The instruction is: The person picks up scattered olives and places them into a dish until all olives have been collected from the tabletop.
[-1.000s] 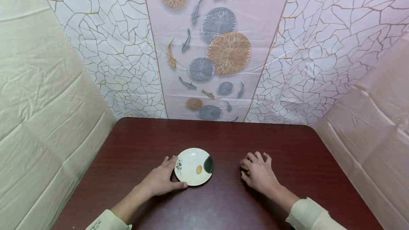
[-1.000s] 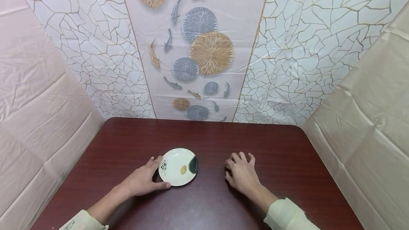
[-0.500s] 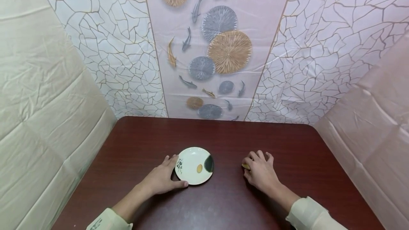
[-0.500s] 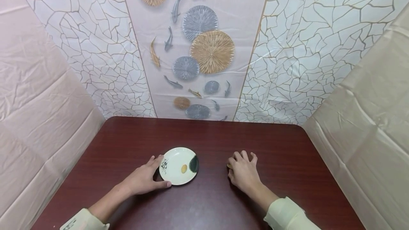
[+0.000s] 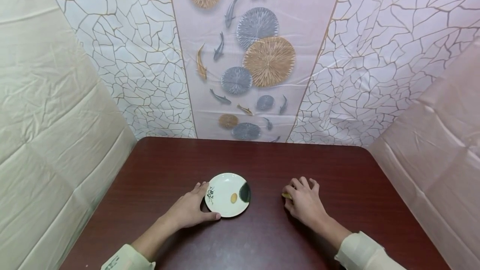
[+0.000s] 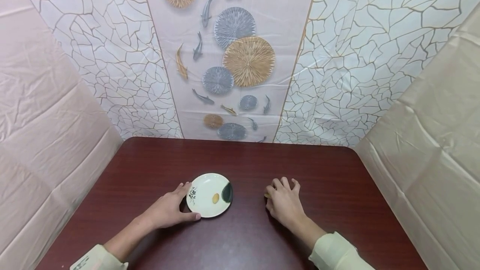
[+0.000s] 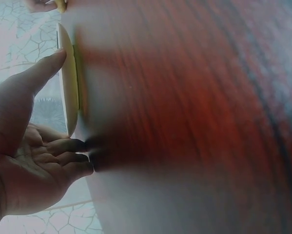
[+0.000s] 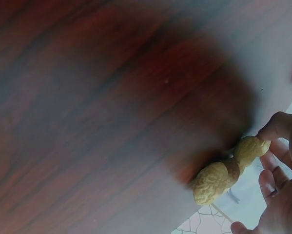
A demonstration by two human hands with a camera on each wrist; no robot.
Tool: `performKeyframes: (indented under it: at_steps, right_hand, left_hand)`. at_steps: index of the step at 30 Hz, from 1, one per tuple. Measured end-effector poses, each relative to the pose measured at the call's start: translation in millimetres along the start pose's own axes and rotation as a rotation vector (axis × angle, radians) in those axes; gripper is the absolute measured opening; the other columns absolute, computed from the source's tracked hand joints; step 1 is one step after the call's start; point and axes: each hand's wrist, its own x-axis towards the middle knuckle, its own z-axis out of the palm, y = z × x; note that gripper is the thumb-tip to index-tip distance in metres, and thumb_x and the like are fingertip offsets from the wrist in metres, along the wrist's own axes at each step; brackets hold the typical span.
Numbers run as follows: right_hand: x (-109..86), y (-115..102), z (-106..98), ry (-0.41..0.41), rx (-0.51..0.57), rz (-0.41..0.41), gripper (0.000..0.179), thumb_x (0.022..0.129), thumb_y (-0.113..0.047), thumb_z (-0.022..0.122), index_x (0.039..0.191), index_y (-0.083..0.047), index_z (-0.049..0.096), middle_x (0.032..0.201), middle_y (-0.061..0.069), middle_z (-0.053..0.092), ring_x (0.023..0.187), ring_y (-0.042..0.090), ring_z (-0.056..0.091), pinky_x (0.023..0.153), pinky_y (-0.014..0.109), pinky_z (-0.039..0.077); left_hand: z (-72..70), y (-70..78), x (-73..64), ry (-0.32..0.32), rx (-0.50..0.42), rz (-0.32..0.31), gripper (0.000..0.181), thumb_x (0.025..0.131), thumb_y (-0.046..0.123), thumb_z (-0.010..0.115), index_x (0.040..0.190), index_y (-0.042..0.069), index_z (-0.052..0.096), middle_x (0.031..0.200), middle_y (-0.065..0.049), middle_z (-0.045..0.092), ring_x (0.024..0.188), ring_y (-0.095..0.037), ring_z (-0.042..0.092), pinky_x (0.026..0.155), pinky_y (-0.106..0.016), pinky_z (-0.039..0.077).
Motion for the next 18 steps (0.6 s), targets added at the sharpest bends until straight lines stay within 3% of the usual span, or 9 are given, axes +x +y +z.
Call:
performKeyframes:
  at_steps: [11, 18]
  right_hand:
    - [7.0, -13, -3, 0.056, 0.063, -0.044, 0.028, 0.075, -0.009, 0.093, 0.097, -0.018, 0.078, 0.099, -0.001, 0.069, 0.098, 0.026, 0.058, 0.101, 0.078, 0.048]
    - [13.4, -20, -5, 0.050, 0.072, -0.064, 0.026, 0.078, -0.011, 0.093, 0.098, -0.019, 0.078, 0.099, -0.002, 0.069, 0.097, 0.026, 0.059, 0.099, 0.077, 0.050]
  left_hand:
    - [2.2, -3.1, 2.7, 0.013, 0.011, 0.014, 0.121, 0.083, 0.060, 0.091, 0.168, -0.008, 0.037, 0.169, -0.036, 0.043, 0.158, -0.051, 0.046, 0.122, -0.067, 0.047]
    - [0.1, -3.7, 4.5, 0.008, 0.016, 0.018, 0.121, 0.084, 0.061, 0.091, 0.168, -0.007, 0.037, 0.170, -0.034, 0.042, 0.159, -0.050, 0.045, 0.123, -0.067, 0.046]
